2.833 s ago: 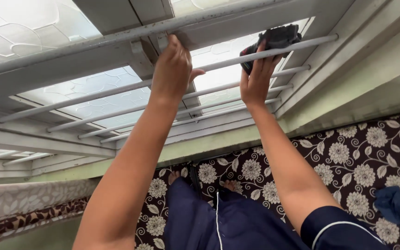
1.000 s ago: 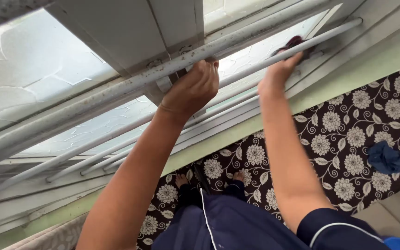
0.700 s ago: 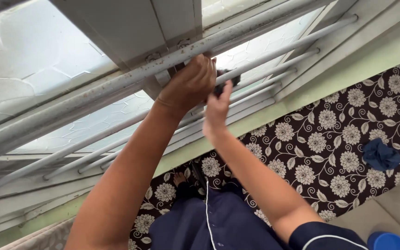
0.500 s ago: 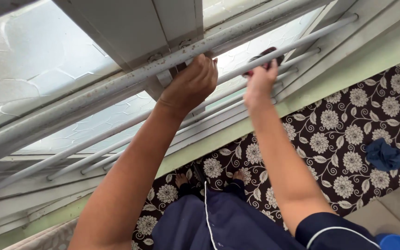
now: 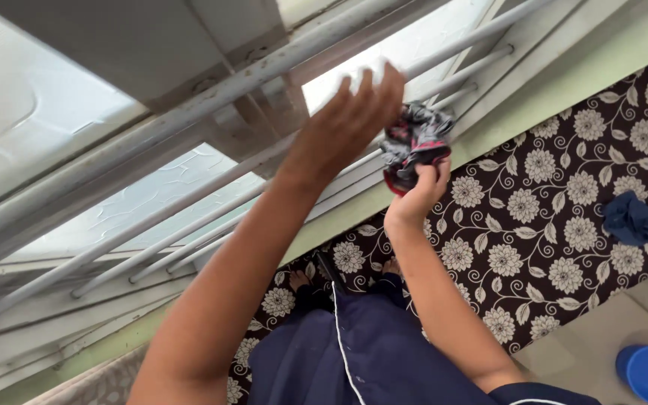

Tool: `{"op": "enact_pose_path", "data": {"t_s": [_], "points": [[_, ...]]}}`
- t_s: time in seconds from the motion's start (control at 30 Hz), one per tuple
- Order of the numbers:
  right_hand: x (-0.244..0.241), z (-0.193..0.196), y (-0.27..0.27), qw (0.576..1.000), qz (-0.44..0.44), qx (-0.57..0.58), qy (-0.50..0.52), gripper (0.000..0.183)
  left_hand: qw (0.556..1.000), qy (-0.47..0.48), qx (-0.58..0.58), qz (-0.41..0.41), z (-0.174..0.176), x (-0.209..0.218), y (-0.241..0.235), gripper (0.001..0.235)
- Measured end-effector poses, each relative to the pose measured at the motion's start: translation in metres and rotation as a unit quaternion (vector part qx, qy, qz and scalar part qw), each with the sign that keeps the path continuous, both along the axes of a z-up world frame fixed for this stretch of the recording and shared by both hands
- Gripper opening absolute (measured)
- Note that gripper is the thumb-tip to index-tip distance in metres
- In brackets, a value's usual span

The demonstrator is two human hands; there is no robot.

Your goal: Cleaning and wiping the metal bars and frames of a window using a cloth.

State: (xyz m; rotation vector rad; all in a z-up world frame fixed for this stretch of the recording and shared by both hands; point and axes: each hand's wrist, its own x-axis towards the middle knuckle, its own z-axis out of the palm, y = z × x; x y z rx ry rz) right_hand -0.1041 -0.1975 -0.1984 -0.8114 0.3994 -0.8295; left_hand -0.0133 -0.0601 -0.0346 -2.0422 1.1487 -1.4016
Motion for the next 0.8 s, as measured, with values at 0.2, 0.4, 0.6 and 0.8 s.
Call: {"op": "enact_pose_path", "data": {"t_s": [0.2,0.4,0.6,0.8], "points": [[0.018,-0.005,-0.002,0.98,0.007,0.192,0.057,0.032,0.947,0.309,0.048,-0.069,-0.121,-0.013,-0.001,0.036],[0.036,-0.022,-0.003,0.951,0.229,0.209,0.001,0.04,0.908,0.383,-0.172,-0.015,-0.111,-0.002,0.006,0.042],[0.055,-0.046,0.007,0.919,0.283,0.274,-0.011,0.034,0.871,0.401,-0.259,-0.117,-0.066,-0.042,0.022,0.032],[0.058,0.003,0.018,0.922,0.29,0.253,-0.036,0.046,0.753,0.326,-0.569,-0.046,-0.005,-0.059,0.01,0.058]]}}
